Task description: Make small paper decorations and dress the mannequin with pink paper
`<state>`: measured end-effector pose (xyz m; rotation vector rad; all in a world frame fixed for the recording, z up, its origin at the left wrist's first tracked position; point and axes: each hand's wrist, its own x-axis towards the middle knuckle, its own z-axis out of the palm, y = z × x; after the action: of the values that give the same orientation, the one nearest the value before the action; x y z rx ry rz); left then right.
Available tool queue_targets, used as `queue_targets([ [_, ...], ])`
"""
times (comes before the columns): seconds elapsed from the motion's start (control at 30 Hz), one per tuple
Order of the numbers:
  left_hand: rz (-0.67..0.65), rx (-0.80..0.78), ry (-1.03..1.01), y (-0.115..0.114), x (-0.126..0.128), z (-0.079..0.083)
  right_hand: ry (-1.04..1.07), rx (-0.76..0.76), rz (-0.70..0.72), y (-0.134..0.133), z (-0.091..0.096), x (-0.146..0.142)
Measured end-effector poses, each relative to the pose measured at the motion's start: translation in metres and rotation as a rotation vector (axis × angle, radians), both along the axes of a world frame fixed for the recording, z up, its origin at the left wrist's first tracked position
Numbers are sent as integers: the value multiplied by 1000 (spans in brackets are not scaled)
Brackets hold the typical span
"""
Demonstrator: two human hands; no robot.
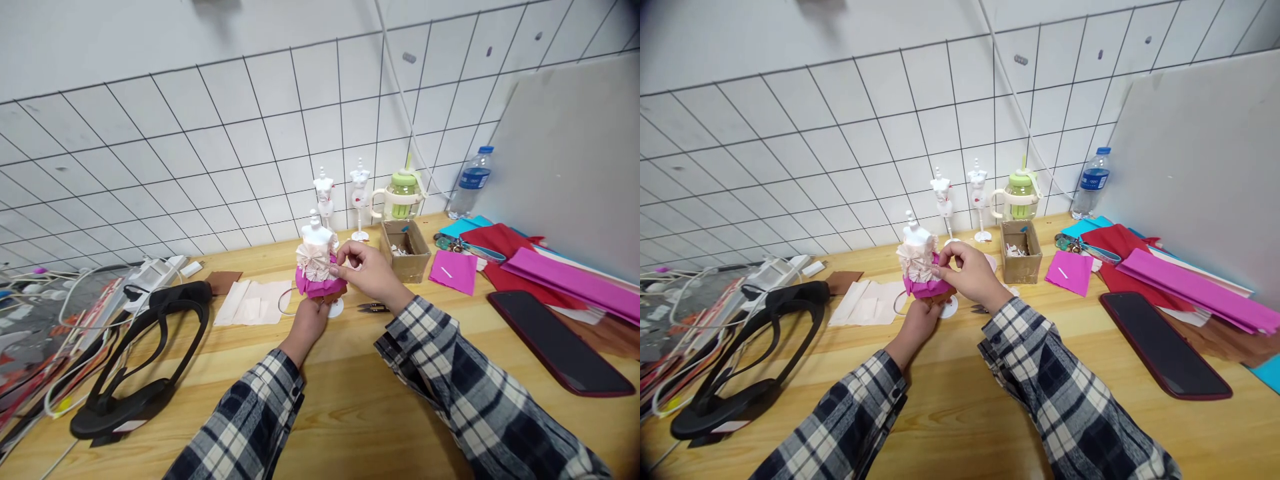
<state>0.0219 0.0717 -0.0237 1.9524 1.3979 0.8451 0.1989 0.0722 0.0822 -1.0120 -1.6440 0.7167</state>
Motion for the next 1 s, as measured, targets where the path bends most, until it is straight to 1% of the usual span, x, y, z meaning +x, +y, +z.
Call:
queue_targets([
  [0.33, -2, 10, 9, 1, -1, -2, -67, 86, 8, -1, 1, 0],
  [0.53, -22, 23, 23, 2, -1, -2, -83, 154, -19, -1, 0, -1],
  [0.77, -11, 25, 54, 0, 0, 3, -94, 27, 34, -2, 4, 9],
  [1.0, -9, 30, 60, 1, -2, -1, -131, 43, 1, -4, 4, 7],
])
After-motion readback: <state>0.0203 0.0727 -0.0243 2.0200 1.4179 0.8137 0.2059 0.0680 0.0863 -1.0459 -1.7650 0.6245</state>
